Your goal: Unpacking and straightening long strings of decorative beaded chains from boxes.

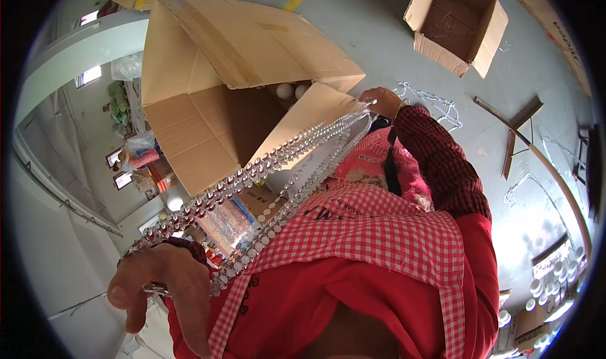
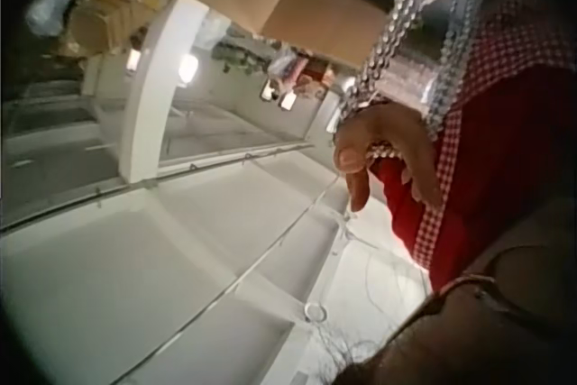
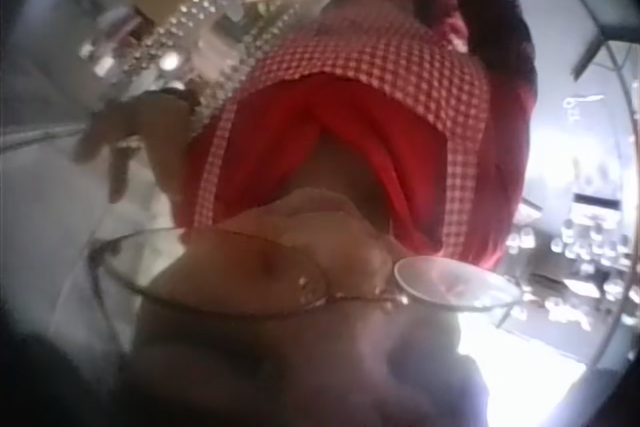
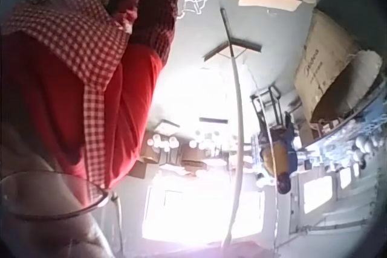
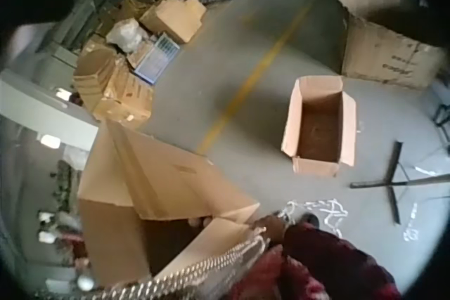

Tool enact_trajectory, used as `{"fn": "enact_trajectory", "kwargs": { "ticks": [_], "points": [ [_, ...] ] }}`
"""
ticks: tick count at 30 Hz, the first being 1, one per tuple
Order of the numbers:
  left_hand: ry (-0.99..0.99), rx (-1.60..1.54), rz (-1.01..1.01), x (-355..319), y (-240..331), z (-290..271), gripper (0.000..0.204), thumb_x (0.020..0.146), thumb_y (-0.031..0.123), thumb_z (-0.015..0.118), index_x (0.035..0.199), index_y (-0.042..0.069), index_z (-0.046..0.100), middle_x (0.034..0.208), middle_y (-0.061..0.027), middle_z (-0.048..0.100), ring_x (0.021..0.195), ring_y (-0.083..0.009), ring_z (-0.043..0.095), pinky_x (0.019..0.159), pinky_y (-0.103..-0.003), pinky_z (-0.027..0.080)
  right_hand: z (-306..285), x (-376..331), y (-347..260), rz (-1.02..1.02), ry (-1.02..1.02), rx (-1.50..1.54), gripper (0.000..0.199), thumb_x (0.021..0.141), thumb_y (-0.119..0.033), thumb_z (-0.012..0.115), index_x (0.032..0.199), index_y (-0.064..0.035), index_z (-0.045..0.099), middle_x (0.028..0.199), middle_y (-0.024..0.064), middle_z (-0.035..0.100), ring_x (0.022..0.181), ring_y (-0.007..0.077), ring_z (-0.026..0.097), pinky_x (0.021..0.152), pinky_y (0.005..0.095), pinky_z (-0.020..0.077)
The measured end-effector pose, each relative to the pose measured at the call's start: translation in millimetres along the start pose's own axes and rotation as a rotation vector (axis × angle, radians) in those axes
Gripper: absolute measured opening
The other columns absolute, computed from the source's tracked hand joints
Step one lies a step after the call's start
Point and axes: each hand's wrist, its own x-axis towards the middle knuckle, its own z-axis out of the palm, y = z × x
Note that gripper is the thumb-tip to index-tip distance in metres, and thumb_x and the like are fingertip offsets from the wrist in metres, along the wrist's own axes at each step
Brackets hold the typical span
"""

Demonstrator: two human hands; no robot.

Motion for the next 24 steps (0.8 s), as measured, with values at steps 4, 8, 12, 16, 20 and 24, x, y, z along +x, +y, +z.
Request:
{"fn": "enact_trajectory", "kwargs": {
  "ticks": [4,8,12,16,20,24],
  "points": [
    [0.032,0.044,-0.015,-1.2,-0.3,1.9,0.074,0.084,0.022,0.056,0.136,0.032,0.004,0.086,-0.0334,0.055,0.062,-0.0353,0.061,0.049,-0.034,0.053,4.3,-1.3,-2.1,-0.128,0.032,-0.022,0.029,0.063,-0.008,0.059,0.091,-0.0064,0.061,0.087,0.0111,0.062,0.083,0.0279,0.060,0.075,0.0353,0.0465],
    [0.016,0.046,-0.001,-3.6,-3.3,1.1,0.075,0.084,0.023,0.056,0.136,0.031,0.003,0.085,-0.0325,0.056,0.062,-0.0350,0.062,0.048,-0.034,0.053,8.6,-3.6,3.2,-0.062,-0.001,-0.048,0.027,0.064,-0.008,0.060,0.091,-0.0069,0.061,0.087,0.0109,0.063,0.083,0.0277,0.060,0.074,0.0348,0.0466],
    [0.031,0.066,-0.025,-3.4,-1.8,0.3,0.075,0.084,0.024,0.055,0.136,0.031,0.002,0.082,-0.0307,0.057,0.062,-0.0341,0.062,0.047,-0.033,0.052,9.8,-6.2,-1.5,-0.170,-0.023,0.041,0.023,0.066,-0.009,0.062,0.089,-0.0062,0.062,0.086,0.0105,0.063,0.082,0.0272,0.060,0.073,0.0338,0.0465],
    [0.036,0.084,-0.047,-2.0,-2.7,-0.4,0.074,0.084,0.025,0.055,0.136,0.031,0.002,0.080,-0.0296,0.058,0.062,-0.0332,0.062,0.045,-0.032,0.051,8.8,-5.5,-8.2,-0.126,-0.068,0.028,0.024,0.065,-0.010,0.064,0.088,-0.0055,0.062,0.083,0.0096,0.063,0.080,0.0259,0.060,0.071,0.0334,0.0464],
    [0.016,0.097,-0.045,-3.5,-4.9,-2.8,0.075,0.084,0.024,0.055,0.136,0.031,0.002,0.081,-0.0301,0.058,0.063,-0.0335,0.062,0.045,-0.032,0.051,9.4,-6.2,-9.8,-0.108,-0.051,0.030,0.023,0.065,-0.011,0.065,0.086,-0.0051,0.061,0.081,0.0097,0.063,0.078,0.0253,0.060,0.069,0.0330,0.0465],
    [0.035,-0.009,0.089,-2.6,-17.6,-7.5,0.076,0.083,0.023,0.057,0.136,0.032,0.003,0.085,-0.0324,0.056,0.064,-0.0350,0.062,0.048,-0.034,0.052,8.2,-4.9,-16.9,-0.026,-0.035,0.052,0.022,0.065,-0.012,0.066,0.084,-0.0045,0.060,0.079,0.0097,0.063,0.076,0.0239,0.061,0.069,0.0321,0.0466]
  ]
}}
